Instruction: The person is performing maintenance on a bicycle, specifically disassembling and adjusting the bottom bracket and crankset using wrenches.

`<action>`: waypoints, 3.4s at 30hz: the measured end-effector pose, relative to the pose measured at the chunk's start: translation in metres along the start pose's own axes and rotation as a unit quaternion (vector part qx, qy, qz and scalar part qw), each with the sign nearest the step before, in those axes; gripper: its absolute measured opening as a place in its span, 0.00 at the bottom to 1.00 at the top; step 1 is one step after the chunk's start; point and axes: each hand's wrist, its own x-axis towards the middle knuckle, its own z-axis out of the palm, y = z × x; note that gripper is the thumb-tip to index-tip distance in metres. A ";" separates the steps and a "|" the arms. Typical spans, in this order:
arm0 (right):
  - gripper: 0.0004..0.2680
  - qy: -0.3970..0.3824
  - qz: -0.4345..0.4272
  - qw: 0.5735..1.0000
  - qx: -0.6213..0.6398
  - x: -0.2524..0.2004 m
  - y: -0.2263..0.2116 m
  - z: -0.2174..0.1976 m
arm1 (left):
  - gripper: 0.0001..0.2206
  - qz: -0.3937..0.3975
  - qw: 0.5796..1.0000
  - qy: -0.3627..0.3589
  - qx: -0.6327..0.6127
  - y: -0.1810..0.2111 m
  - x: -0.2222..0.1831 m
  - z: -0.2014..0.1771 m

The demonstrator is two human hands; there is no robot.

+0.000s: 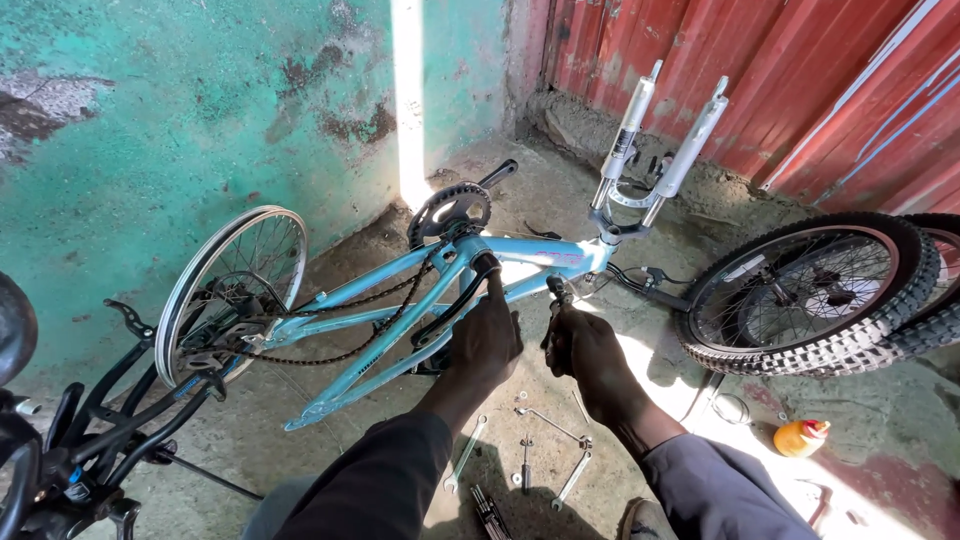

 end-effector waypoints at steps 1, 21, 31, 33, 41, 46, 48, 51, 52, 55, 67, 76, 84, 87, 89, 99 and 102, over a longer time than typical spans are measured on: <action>0.12 -0.001 0.001 1.000 0.000 -0.002 -0.002 0.001 | 0.34 -0.001 1.000 -0.001 0.001 0.002 -0.001 -0.001; 0.13 0.028 -0.014 1.000 0.000 -0.005 -0.015 -0.004 | 0.17 0.079 0.947 0.186 0.249 0.003 0.004 0.023; 0.12 0.029 0.000 1.000 0.005 -0.005 -0.013 0.001 | 0.21 0.034 0.948 0.052 0.313 0.027 -0.011 -0.012; 0.13 0.030 0.004 1.000 0.004 -0.006 -0.014 0.001 | 0.20 0.023 0.981 0.029 0.191 0.027 -0.006 -0.012; 0.12 0.003 -0.010 0.999 -0.045 0.011 0.004 -0.008 | 0.10 -0.175 0.768 0.162 -0.595 0.020 0.007 -0.005; 0.11 -0.032 -0.024 0.996 -0.085 0.020 0.020 0.001 | 0.19 -0.220 0.901 0.018 -0.374 -0.020 0.044 0.069; 0.12 -0.027 -0.022 0.994 -0.102 0.017 0.018 0.012 | 0.22 -0.158 0.827 -0.025 -0.539 -0.029 0.043 0.076; 0.11 -0.020 -0.029 0.992 -0.122 0.034 0.028 0.018 | 0.21 -0.170 0.820 -0.041 -0.545 -0.008 0.025 0.031; 0.11 -0.021 -0.029 0.992 -0.123 0.037 0.030 0.021 | 0.21 -0.171 0.819 -0.041 -0.546 -0.004 0.021 0.021; 0.12 -0.018 -0.041 0.991 -0.124 0.044 0.031 0.030 | 0.20 -0.223 0.770 -0.051 -0.595 0.000 0.019 0.010; 0.14 0.004 -0.042 0.992 -0.117 0.024 0.006 0.054 | 0.17 -0.242 0.685 -0.043 -0.686 0.009 0.013 -0.013; 0.13 -0.023 -0.061 0.987 -0.149 0.046 0.021 0.043 | 0.19 -0.263 0.590 -0.004 -0.764 0.008 0.025 0.004; 0.15 -0.022 -0.074 0.965 -0.250 0.052 0.021 0.038 | 0.16 -0.301 0.508 0.094 -0.802 -0.010 0.061 0.068; 0.17 -0.013 -0.073 0.950 -0.305 0.041 0.010 0.041 | 0.17 -0.322 0.474 0.113 -0.812 -0.001 0.068 0.066; 0.17 -0.011 -0.073 0.947 -0.311 0.041 0.011 0.040 | 0.16 -0.325 0.476 0.113 -0.809 0.007 0.061 0.051; 0.17 -0.047 -0.093 0.942 -0.319 0.045 0.014 0.040 | 0.12 -0.299 0.510 0.132 -0.796 0.001 0.045 0.049; 0.18 -0.028 -0.092 0.934 -0.343 0.055 0.022 0.034 | 0.16 -0.300 0.519 0.117 -0.792 -0.003 0.054 0.056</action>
